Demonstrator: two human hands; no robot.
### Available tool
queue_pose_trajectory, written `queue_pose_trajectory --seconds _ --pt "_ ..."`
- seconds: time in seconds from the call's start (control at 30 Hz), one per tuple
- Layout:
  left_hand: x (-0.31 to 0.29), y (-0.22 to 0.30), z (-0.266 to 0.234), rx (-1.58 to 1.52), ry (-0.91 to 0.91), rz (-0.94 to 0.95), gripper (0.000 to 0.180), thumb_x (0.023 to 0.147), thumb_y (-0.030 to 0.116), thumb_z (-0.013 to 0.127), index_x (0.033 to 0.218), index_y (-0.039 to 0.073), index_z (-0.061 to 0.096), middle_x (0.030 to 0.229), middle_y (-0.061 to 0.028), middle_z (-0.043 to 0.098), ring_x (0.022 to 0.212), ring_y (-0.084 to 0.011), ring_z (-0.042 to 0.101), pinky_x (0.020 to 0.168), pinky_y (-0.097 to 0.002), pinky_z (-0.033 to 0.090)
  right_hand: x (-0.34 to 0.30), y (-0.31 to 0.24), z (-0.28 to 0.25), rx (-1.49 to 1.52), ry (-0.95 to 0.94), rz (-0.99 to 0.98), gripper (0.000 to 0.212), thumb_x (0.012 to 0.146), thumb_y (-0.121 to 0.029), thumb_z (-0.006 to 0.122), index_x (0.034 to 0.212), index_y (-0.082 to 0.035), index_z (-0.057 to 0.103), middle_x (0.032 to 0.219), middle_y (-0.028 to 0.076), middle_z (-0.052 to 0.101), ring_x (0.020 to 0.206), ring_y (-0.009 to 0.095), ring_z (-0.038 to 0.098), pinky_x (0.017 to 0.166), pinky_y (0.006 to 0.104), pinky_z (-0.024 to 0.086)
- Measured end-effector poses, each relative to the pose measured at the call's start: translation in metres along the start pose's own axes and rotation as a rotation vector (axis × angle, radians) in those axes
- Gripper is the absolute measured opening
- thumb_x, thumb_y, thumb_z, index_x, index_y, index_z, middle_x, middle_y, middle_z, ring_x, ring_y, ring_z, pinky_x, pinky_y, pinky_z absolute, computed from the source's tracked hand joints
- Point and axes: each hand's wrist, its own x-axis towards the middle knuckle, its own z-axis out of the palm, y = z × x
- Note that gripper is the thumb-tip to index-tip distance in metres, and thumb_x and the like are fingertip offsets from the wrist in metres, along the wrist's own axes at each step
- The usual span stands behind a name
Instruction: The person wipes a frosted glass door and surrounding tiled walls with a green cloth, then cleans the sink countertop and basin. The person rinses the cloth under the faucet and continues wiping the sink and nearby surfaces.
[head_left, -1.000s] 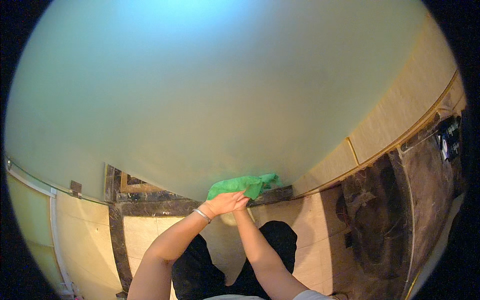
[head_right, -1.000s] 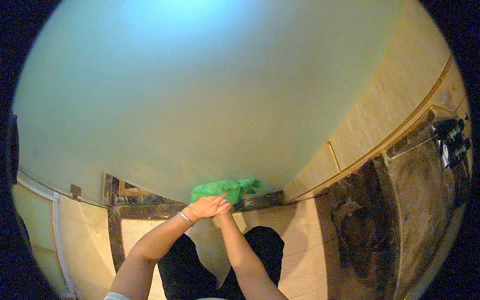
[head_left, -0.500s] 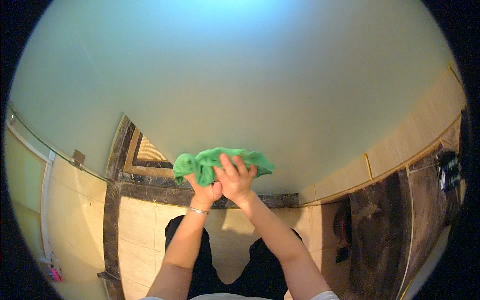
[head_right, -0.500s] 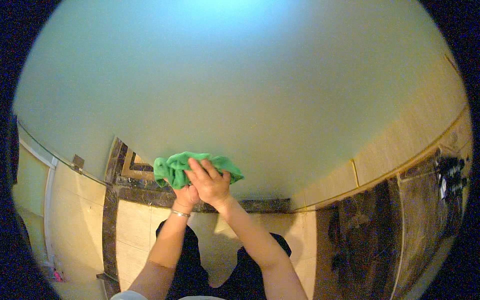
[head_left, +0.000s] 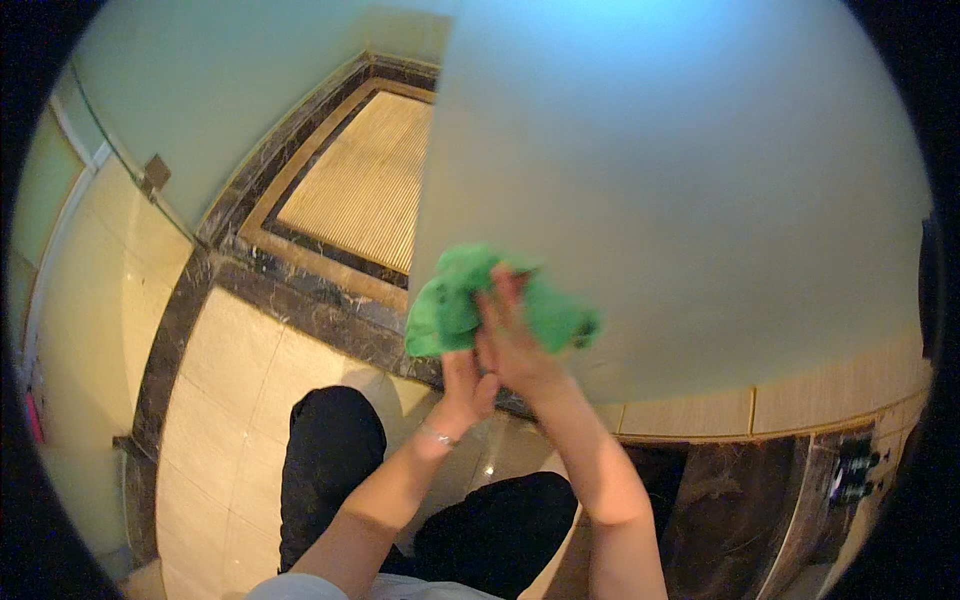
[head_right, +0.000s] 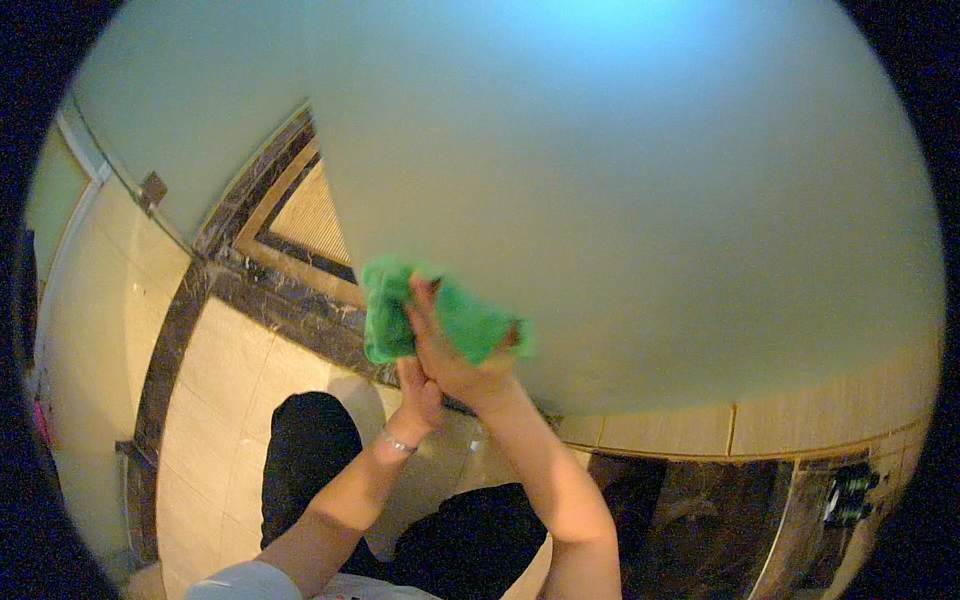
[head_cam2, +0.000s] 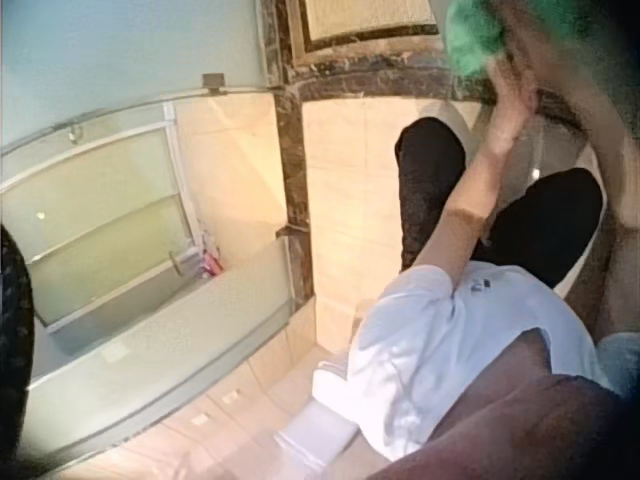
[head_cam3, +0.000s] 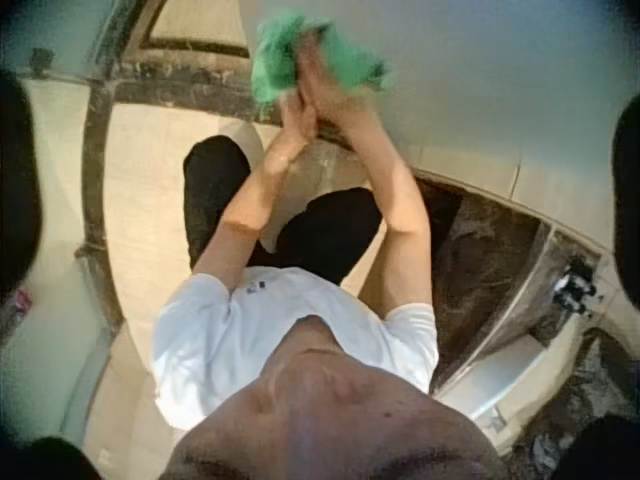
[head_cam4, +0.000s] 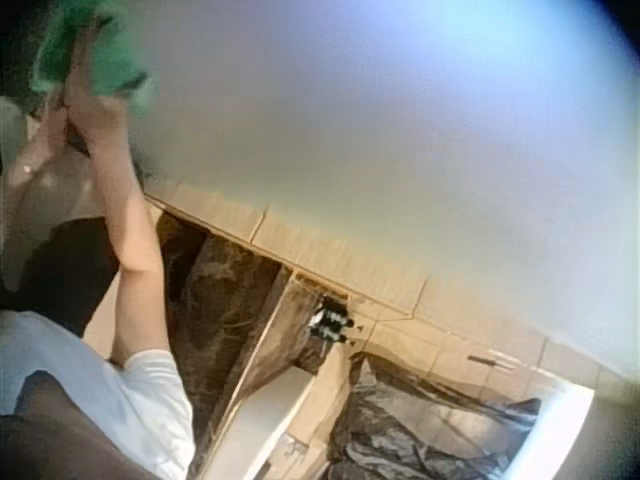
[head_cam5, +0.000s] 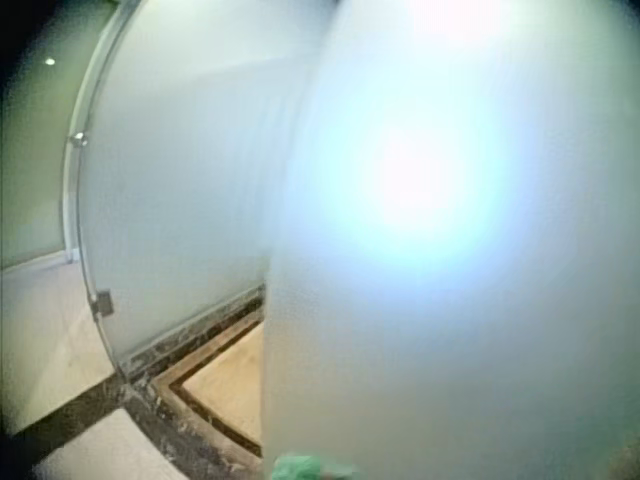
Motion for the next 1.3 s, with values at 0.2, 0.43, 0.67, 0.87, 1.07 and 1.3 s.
queue_pose_trajectory --seconds 0.2,0.43,0.67,0.87,1.07,1.3 --pt "0.018 -0.015 0.009 -0.286 0.313 -0.003 0.083 0.089 0.061 0.03 0.143 -0.002 0.023 0.147 -0.0187 0.025 0.136 -0.0354 0.021 0.111 -0.0469 0.007 0.039 -0.012 0.006 -0.039 0.025 -0.165 0.035 0.083 -0.021 0.054 0.115 -0.009 0.063 0.133 0.009 0.052 0.122 0.03 0.048 0.102 0.0453 0.031" --pt "-0.023 -0.093 -0.002 -1.254 0.752 -0.706 0.063 0.095 0.051 0.04 0.137 0.005 0.033 0.132 -0.0075 0.043 0.121 -0.024 0.042 0.104 -0.0398 0.032 -0.089 -0.072 0.127 0.147 -0.304 -0.268 0.044 0.085 -0.024 0.051 0.127 -0.012 0.056 0.12 0.006 0.058 0.1 0.024 0.057 0.093 0.0422 0.04" --pt "-0.073 -0.176 0.006 -1.366 0.673 -1.073 0.061 0.095 0.055 0.033 0.129 0.006 0.045 0.124 -0.0075 0.052 0.114 -0.0248 0.048 0.099 -0.0394 0.036 -0.161 -0.095 0.17 0.071 -0.841 -0.336 0.043 0.082 -0.025 0.052 0.122 -0.015 0.058 0.113 0.007 0.062 0.097 0.023 0.06 0.092 0.0438 0.043" --pt "-0.057 -0.061 0.044 -0.928 0.416 -0.946 0.059 0.096 0.046 0.037 0.134 0.001 0.035 0.134 -0.0146 0.043 0.12 -0.0282 0.042 0.102 -0.0409 0.032 -0.138 -0.032 0.064 0.371 -0.886 0.206 0.04 0.081 -0.023 0.06 0.12 -0.014 0.058 0.117 0.008 0.06 0.104 0.029 0.057 0.094 0.0455 0.043" --pt "-0.004 0.061 0.042 -0.069 0.224 0.086 0.055 0.09 0.046 0.044 0.129 0.007 0.05 0.141 -0.02 0.034 0.128 -0.0404 0.032 0.105 -0.0569 0.017 -0.039 0.032 0.004 -0.413 0.243 -0.089 0.046 0.087 -0.036 0.058 0.128 -0.016 0.05 0.129 0.013 0.052 0.117 0.037 0.05 0.097 0.0498 0.04" --pt "-0.03 -0.048 0.053 0.286 0.186 0.175 0.061 0.088 0.056 0.037 0.137 0.019 0.044 0.135 -0.0152 0.046 0.123 -0.0387 0.038 0.1 -0.0599 0.019 -0.093 0.01 0.058 0.063 -0.287 -0.018 0.043 0.087 -0.023 0.055 0.128 -0.012 0.05 0.135 0.015 0.046 0.127 0.033 0.041 0.104 0.0511 0.031"
